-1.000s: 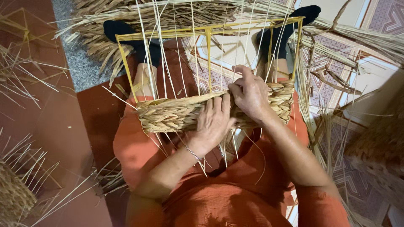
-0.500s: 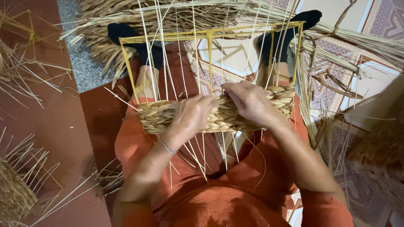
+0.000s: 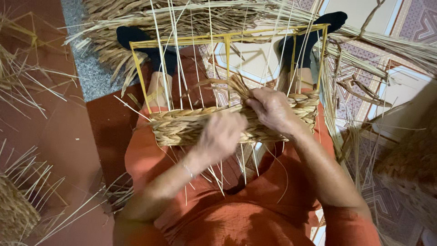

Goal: The person weaves a basket by hand, interlacing dried palm fibers through a yellow metal frame held between their legs. They repeatedly pull fibers through the weave, tighten the pattern, and adjust the frame to continue building the basket's base.

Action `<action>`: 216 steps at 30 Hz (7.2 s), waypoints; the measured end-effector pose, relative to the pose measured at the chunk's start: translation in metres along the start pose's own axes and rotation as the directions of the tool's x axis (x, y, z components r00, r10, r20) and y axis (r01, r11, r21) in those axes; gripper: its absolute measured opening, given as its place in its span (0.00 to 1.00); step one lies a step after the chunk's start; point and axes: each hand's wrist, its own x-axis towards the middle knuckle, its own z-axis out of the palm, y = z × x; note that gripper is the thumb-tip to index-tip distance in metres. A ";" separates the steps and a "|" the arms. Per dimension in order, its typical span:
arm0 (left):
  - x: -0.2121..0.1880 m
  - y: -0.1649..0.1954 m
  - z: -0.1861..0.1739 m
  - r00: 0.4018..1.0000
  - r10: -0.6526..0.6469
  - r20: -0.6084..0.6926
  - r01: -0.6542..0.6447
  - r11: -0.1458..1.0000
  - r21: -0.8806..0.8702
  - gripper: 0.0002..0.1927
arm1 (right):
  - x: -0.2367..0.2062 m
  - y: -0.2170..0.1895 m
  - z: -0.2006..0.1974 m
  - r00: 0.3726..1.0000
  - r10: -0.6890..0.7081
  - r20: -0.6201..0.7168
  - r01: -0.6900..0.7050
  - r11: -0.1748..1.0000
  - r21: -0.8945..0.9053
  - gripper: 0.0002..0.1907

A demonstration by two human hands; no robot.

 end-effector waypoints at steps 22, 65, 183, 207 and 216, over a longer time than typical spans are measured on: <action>-0.019 0.002 -0.012 0.760 -0.497 0.418 0.558 0.171 -0.812 0.19 | 0.015 -0.007 0.012 0.993 -0.034 -0.112 0.042 0.996 0.075 0.04; 0.018 -0.075 0.040 0.848 -0.530 -0.012 0.462 0.750 -0.473 0.10 | 0.014 -0.026 0.038 0.900 -0.077 -0.428 0.065 0.997 -0.042 0.13; -0.019 -0.047 -0.004 0.880 -0.471 -0.062 0.422 0.836 -0.350 0.26 | 0.014 -0.042 0.037 0.964 -0.225 -0.142 0.232 0.972 0.034 0.15; -0.036 -0.040 -0.009 0.493 -0.757 0.428 0.340 -0.285 -0.896 0.19 | 0.026 -0.026 0.053 0.982 0.010 -0.187 0.033 0.974 0.224 0.07; -0.050 -0.035 -0.010 0.807 -0.557 -0.195 0.236 0.607 -0.759 0.22 | 0.026 -0.034 0.044 0.979 -0.199 -0.050 0.199 0.980 0.007 0.06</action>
